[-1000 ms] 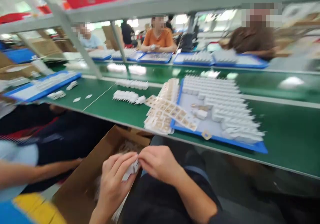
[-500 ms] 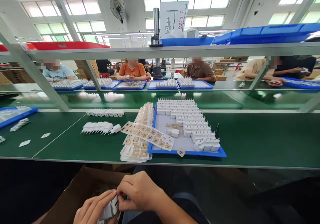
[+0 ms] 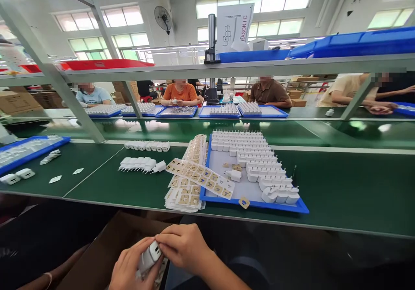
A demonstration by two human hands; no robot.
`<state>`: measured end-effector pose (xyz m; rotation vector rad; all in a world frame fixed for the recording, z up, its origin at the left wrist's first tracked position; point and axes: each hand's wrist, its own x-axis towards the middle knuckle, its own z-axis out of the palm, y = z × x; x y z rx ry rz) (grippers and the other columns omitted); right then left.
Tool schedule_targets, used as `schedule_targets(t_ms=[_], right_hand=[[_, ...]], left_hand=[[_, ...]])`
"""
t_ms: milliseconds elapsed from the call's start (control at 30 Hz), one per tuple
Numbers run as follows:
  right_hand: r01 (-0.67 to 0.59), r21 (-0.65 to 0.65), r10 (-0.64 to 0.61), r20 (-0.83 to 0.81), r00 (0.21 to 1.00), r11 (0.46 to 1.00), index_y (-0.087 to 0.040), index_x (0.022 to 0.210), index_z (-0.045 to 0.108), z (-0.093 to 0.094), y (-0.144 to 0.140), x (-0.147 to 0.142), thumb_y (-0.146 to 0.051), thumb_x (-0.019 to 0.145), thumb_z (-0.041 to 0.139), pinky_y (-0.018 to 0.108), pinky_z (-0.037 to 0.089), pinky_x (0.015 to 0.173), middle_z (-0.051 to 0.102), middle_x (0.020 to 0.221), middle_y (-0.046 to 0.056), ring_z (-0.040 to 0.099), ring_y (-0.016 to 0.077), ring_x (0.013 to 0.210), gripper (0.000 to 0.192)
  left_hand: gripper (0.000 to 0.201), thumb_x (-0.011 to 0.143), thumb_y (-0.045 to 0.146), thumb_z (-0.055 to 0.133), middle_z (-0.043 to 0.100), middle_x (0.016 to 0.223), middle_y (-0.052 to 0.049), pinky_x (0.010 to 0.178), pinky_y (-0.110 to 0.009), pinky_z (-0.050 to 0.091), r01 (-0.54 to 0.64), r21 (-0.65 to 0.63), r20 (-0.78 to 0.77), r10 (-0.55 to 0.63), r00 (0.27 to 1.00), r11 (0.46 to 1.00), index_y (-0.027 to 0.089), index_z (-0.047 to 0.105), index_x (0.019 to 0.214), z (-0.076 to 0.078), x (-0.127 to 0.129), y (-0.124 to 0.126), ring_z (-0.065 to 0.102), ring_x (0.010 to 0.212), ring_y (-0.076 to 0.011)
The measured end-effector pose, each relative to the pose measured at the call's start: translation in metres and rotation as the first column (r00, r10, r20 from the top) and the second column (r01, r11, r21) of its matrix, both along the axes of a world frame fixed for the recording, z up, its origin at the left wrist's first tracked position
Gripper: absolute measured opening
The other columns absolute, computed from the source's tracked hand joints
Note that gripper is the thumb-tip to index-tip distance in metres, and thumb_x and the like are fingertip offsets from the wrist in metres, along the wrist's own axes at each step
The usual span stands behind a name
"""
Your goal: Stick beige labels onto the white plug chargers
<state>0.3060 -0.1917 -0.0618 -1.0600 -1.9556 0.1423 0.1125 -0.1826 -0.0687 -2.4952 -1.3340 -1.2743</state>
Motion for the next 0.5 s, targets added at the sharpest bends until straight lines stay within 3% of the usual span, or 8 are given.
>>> schedule_targets(t_ms=[167,300,500], right_hand=[[0.048,-0.017,-0.049,-0.009,0.999,0.999,-0.024,0.105,0.072,-0.025,0.008,-0.012,-0.027,0.097,0.056,0.022,0.058,0.07,0.08,0.096,0.002,0.077,0.0154,0.08,0.019],[0.066,-0.117,-0.063,0.036,0.997,0.991,-0.023,0.095,0.073,-0.038,0.011,-0.017,-0.025,0.091,0.062,0.022,0.055,0.064,0.08,0.087,0.001,0.075,0.0161,0.074,0.012],[0.062,-0.323,-0.039,0.076,0.996,0.945,-0.02,0.094,0.075,-0.035,0.014,-0.015,-0.02,0.087,0.067,0.022,0.051,0.064,0.079,0.088,0.004,0.073,0.0164,0.074,0.011]], left_hand=[[0.021,0.091,0.043,0.062,0.077,0.101,0.002,0.08,-0.038,0.061,-0.093,-0.139,0.062,0.103,0.993,0.986,0.03,0.067,0.108,-0.013,0.007,-0.002,0.073,0.088,-0.0251],[0.024,0.084,0.035,0.068,0.079,0.102,0.002,0.077,-0.034,0.063,-0.027,-0.187,-0.056,0.017,0.998,0.982,0.027,0.071,0.106,-0.023,-0.006,0.004,0.075,0.089,-0.0243],[0.027,0.079,0.023,0.066,0.079,0.108,-0.002,0.074,-0.03,0.059,0.02,-0.14,-0.196,-0.048,0.979,0.99,0.024,0.072,0.106,-0.027,-0.015,0.009,0.074,0.09,-0.0219]])
